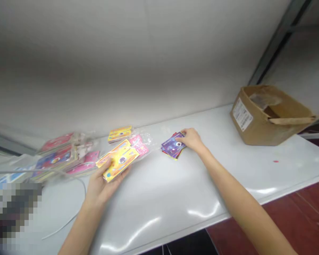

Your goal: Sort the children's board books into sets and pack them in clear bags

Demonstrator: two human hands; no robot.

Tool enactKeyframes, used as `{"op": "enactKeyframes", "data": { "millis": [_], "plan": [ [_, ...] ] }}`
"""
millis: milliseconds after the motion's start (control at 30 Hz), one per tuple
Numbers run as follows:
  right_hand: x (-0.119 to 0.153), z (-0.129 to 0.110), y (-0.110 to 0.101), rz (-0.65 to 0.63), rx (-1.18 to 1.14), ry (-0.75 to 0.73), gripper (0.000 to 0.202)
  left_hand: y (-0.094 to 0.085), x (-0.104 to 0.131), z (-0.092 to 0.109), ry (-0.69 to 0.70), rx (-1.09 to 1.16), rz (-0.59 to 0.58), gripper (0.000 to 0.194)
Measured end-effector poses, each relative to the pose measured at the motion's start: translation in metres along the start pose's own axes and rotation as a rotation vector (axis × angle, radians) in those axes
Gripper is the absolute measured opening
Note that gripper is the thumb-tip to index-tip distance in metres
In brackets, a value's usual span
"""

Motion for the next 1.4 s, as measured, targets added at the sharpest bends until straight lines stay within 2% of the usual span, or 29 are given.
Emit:
{"op": "enactKeyframes", "data": {
  "millis": [100,267,400,633,767,867,1067,1167,1400],
  "plan": [
    [0.001,-0.004,-0.004,0.042,-0.107,0.033,0.031,0.001,0.001,0.001,0.005,0.008,0.003,0.028],
    [0.004,-0.012,-0.016,0.011,-0.593,0.081,0.031,0.000,0.000,-0.001,-0.012,-0.005,-0.008,0.026],
    [0.009,-0.025,-0.016,-0.016,-0.787,0.092,0.036,-0.002,-0.001,-0.004,-0.032,-0.028,-0.052,0.031],
    [0.023,-0.044,0.009,-0.012,-0.765,0.012,0.043,-0.001,-0.002,-0.007,-0.091,-0.029,-0.101,0.030],
    [0.027,-0.048,0.018,-0.072,-0.812,0.025,0.042,0.000,-0.002,-0.008,-0.118,-0.026,-0.101,0.025],
    [0.029,-0.050,0.018,-0.076,-0.869,0.020,0.041,0.001,-0.001,-0.008,-0.121,-0.027,-0.097,0.025],
    [0.027,-0.048,0.013,0.058,-0.915,0.036,0.039,0.000,-0.001,-0.008,-0.108,-0.027,-0.071,0.027],
    [0.026,-0.047,0.012,0.076,-0.923,0.048,0.037,0.001,-0.001,-0.008,-0.097,-0.021,-0.078,0.030],
    [0.033,-0.054,0.024,-0.074,-0.901,0.069,0.039,0.001,-0.001,-0.008,-0.113,-0.015,-0.089,0.034]
  ]
}}
Point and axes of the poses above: each hand's wrist, its own x-axis away from the middle knuckle, its own y-axis out of the palm, z = x × y, the point moved 2 cm from there along -x, towards the middle knuckle, and after that the axes turned 3 degrees about -z, right-handed, at the moved point
